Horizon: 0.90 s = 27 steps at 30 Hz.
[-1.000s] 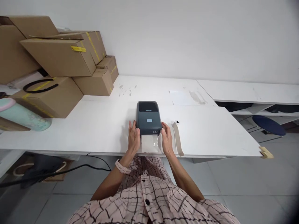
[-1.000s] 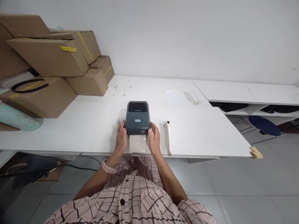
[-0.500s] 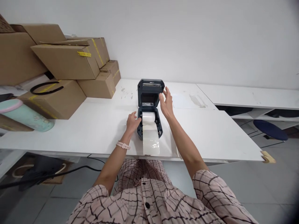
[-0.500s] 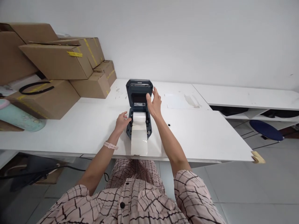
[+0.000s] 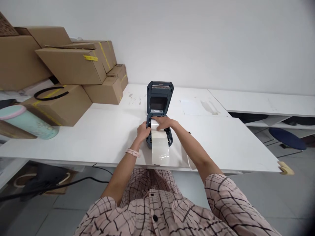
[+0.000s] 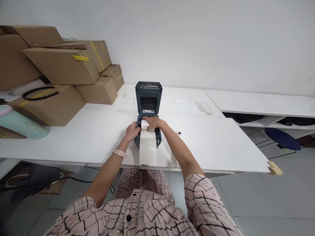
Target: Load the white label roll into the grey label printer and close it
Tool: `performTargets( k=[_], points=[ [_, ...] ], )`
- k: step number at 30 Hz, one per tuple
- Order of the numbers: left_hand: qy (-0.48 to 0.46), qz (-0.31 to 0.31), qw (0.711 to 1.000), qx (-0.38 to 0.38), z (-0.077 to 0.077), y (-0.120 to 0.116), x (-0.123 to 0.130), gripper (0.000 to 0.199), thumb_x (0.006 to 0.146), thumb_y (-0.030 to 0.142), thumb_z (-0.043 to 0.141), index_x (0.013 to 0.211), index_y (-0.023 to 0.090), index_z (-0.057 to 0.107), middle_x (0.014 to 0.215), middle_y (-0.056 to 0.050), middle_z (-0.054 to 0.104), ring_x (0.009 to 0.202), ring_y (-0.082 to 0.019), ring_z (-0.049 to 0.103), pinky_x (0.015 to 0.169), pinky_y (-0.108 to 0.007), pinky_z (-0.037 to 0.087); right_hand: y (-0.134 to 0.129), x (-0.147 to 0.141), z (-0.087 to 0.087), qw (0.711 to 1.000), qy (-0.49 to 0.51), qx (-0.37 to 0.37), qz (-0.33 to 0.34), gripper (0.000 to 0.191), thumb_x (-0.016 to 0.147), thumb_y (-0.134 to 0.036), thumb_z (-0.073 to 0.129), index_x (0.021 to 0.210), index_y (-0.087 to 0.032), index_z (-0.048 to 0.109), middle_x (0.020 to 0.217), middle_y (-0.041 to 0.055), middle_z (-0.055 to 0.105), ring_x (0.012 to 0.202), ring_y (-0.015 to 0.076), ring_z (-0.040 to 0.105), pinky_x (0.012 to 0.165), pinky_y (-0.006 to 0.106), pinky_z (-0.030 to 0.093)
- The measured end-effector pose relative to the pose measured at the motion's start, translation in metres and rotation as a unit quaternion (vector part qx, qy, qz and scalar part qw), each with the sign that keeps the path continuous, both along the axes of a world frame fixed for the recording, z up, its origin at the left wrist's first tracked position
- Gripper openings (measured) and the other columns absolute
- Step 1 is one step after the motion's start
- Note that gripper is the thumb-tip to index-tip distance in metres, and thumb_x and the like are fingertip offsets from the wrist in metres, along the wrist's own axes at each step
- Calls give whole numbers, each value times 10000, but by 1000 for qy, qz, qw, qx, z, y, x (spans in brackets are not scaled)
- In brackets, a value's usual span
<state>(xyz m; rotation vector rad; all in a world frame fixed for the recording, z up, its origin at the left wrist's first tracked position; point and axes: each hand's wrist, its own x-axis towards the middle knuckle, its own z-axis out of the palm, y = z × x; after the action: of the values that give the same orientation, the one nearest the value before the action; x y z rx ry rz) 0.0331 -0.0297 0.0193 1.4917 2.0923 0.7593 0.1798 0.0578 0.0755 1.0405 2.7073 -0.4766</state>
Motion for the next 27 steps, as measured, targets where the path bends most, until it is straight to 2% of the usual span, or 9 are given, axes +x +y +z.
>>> performTargets(
  k=[3,6,10,12,14,16,18,23,27],
  points=[
    [6,5,1000,-6,1,-1,1,404,793,176,481,1171,182,626,949,-95,721,947,-261,669,787,-315,474,9,-10,-6,999,-28,-12,-12,1042,650,-330,764,1534,-166,239,1438,189,503,1268,404,523,1020,500,443],
    [-1,12,1000,-3,0,-1,0,416,804,181,485,1197,196,621,951,-84,721,955,-255,669,802,-313,477,9,1,1,997,58,-56,10,1066,601,-306,791,1521,-198,263,1453,156,492,1269,373,528,1006,470,471],
    [-27,9,1000,12,-2,-2,0,445,806,185,493,1235,180,611,971,-99,718,958,-267,663,808,-332,475,0,53,28,951,267,-135,71,1007,655,-338,789,1515,-266,271,1517,89,418,1332,299,474,1064,417,439],
    [-42,10,999,23,-4,-3,0,453,807,190,495,1246,175,607,982,-102,714,949,-265,662,809,-335,475,-4,85,40,928,341,-134,60,986,673,-363,796,1512,-275,285,1557,78,355,1390,292,401,1110,412,391],
    [-51,16,998,27,-5,-3,1,460,809,195,493,1256,176,602,978,-99,713,934,-257,661,808,-332,475,-3,113,43,918,380,-116,14,977,676,-371,801,1509,-271,300,1580,84,310,1417,299,358,1124,419,372],
    [-55,20,998,25,-6,-3,1,468,812,200,491,1267,171,595,963,-97,712,913,-252,659,802,-330,474,3,134,33,911,398,-100,-41,965,673,-362,797,1504,-256,317,1572,106,321,1406,307,374,1109,431,388],
    [-54,22,998,26,-7,-2,1,471,811,202,489,1269,169,594,954,-97,712,898,-251,656,794,-329,471,12,145,13,905,405,-93,-87,949,663,-334,785,1493,-232,336,1535,136,377,1369,307,424,1081,434,416],
    [-59,19,998,26,-9,-1,0,475,798,208,487,1258,170,600,939,-89,705,852,-241,646,758,-323,466,28,141,-45,902,394,-100,-147,871,652,-227,718,1452,-181,378,1420,171,507,1246,277,544,1042,425,443],
    [-58,21,998,30,-10,-1,0,479,789,204,490,1252,165,607,902,-79,698,826,-230,640,747,-314,465,24,146,-62,883,408,-135,-189,915,640,-244,746,1465,-163,358,1388,177,546,1218,278,571,1059,465,425]
  ],
)
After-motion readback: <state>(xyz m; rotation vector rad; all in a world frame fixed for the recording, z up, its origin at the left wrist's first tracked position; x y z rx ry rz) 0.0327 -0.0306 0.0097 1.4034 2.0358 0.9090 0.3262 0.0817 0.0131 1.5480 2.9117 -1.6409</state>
